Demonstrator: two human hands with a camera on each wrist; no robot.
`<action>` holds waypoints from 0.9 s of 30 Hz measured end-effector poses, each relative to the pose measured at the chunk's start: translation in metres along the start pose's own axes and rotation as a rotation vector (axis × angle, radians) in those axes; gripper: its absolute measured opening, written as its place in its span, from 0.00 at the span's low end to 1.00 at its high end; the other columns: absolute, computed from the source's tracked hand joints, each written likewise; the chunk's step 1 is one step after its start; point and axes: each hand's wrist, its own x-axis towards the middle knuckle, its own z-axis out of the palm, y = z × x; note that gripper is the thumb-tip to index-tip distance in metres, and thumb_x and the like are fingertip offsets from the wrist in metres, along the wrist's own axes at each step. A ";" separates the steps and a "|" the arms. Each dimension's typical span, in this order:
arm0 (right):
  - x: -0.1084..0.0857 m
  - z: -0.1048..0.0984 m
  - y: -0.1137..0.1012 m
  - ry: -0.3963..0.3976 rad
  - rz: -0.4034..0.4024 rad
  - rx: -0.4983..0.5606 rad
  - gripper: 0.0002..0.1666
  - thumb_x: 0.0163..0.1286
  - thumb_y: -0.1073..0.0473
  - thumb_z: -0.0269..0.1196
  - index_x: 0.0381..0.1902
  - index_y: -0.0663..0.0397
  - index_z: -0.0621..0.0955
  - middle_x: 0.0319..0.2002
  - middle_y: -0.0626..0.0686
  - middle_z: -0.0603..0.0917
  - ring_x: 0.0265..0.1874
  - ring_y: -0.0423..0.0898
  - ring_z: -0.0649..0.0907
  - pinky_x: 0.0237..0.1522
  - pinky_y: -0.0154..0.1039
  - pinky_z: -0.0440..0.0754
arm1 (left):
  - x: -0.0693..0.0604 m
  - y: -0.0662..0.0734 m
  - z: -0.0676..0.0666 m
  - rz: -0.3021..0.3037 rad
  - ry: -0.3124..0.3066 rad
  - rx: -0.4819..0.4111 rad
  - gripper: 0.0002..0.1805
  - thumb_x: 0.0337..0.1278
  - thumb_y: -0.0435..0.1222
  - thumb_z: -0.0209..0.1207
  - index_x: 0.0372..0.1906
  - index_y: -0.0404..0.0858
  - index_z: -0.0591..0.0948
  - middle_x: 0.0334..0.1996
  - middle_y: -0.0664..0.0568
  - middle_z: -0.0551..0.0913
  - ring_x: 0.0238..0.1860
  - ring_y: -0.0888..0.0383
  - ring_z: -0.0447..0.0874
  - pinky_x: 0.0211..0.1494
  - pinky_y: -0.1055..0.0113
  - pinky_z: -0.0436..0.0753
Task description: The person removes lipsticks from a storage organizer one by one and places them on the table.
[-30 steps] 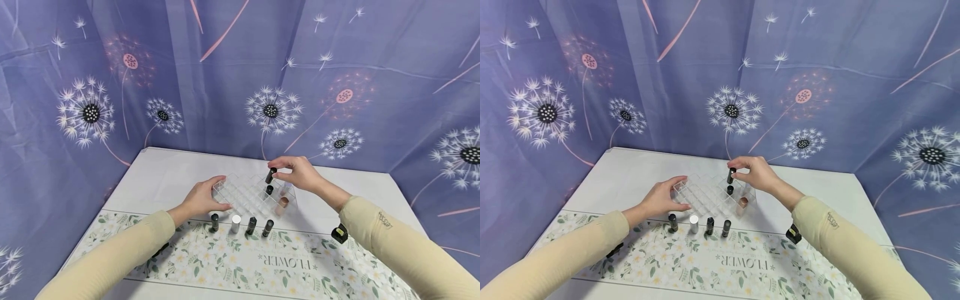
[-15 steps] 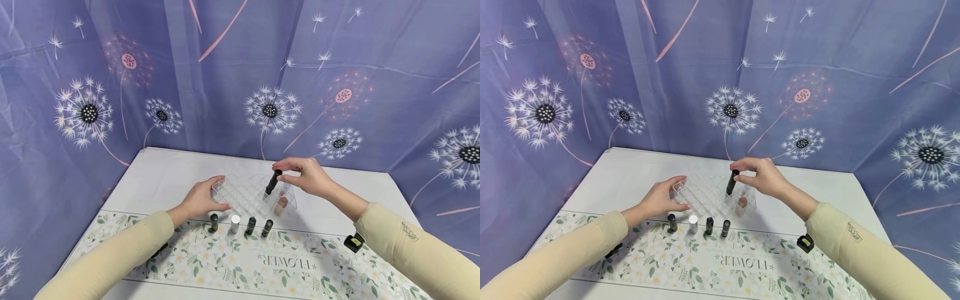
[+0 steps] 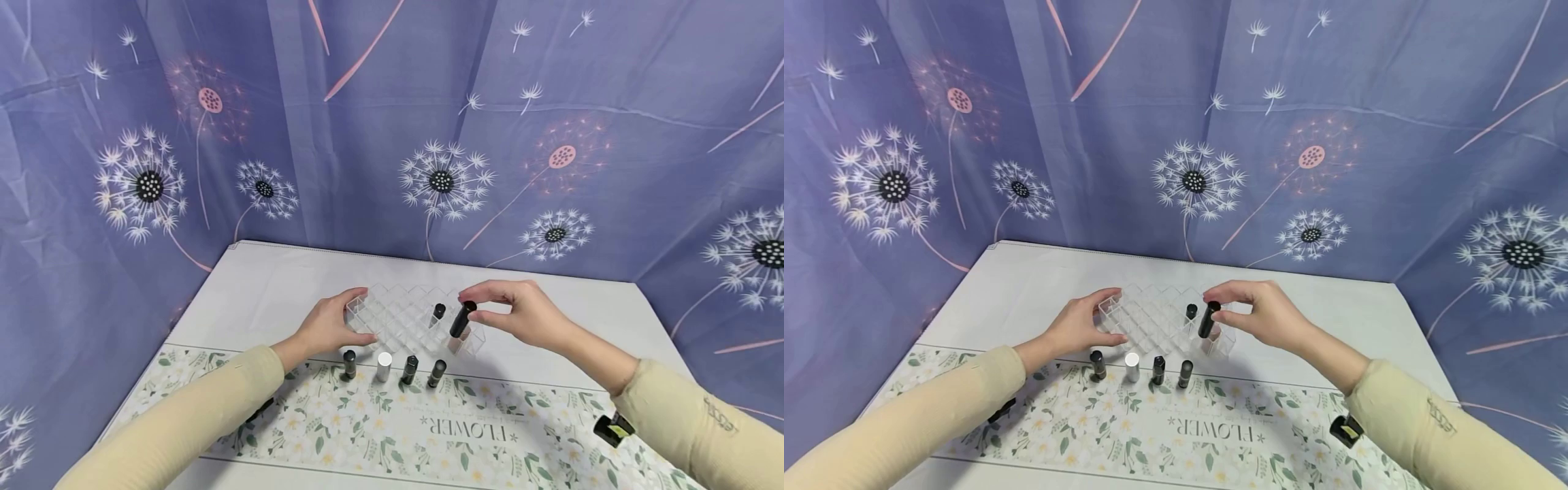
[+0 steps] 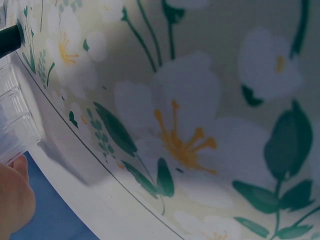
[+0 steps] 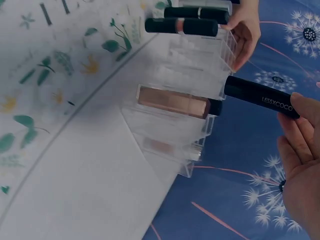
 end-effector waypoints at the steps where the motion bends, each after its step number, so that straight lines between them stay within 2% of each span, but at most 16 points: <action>1: -0.003 0.001 0.000 0.000 0.002 0.004 0.19 0.69 0.63 0.75 0.58 0.48 0.89 0.52 0.42 0.92 0.55 0.39 0.89 0.62 0.36 0.84 | 0.000 0.000 0.000 -0.001 0.001 0.000 0.57 0.43 0.56 0.83 0.80 0.44 0.71 0.61 0.52 0.86 0.32 0.59 0.76 0.42 0.58 0.80; 8: -0.022 0.014 0.004 -0.012 0.000 0.028 0.18 0.69 0.64 0.75 0.57 0.50 0.90 0.52 0.42 0.92 0.55 0.40 0.88 0.62 0.38 0.85 | -0.001 0.002 0.000 -0.006 0.010 0.008 0.57 0.43 0.56 0.83 0.80 0.45 0.72 0.65 0.51 0.85 0.36 0.58 0.79 0.51 0.53 0.83; 13: -0.034 0.025 0.011 -0.023 0.001 0.063 0.19 0.70 0.64 0.74 0.57 0.45 0.89 0.53 0.44 0.92 0.54 0.40 0.89 0.62 0.35 0.84 | -0.001 0.001 0.000 0.000 0.011 0.014 0.57 0.43 0.56 0.83 0.80 0.45 0.72 0.65 0.50 0.85 0.34 0.59 0.78 0.50 0.54 0.83; 18: -0.043 0.037 0.016 -0.031 0.005 0.079 0.19 0.70 0.64 0.74 0.57 0.47 0.89 0.54 0.47 0.92 0.52 0.40 0.90 0.62 0.38 0.85 | -0.001 0.001 0.000 0.002 0.006 0.003 0.57 0.43 0.56 0.83 0.80 0.44 0.72 0.66 0.50 0.84 0.34 0.58 0.77 0.49 0.54 0.82; 22: -0.048 0.046 0.019 -0.036 0.010 0.078 0.19 0.69 0.64 0.75 0.57 0.49 0.89 0.54 0.46 0.91 0.53 0.40 0.90 0.61 0.41 0.86 | -0.001 0.000 0.001 -0.002 0.005 0.006 0.57 0.44 0.57 0.82 0.80 0.45 0.71 0.61 0.51 0.86 0.32 0.59 0.75 0.48 0.55 0.81; 27: -0.053 0.055 0.022 -0.043 0.011 0.072 0.20 0.68 0.65 0.75 0.57 0.46 0.89 0.55 0.46 0.91 0.55 0.41 0.89 0.59 0.43 0.87 | -0.001 0.000 0.000 -0.004 0.005 0.008 0.56 0.44 0.57 0.82 0.80 0.46 0.71 0.54 0.51 0.88 0.32 0.59 0.75 0.46 0.56 0.80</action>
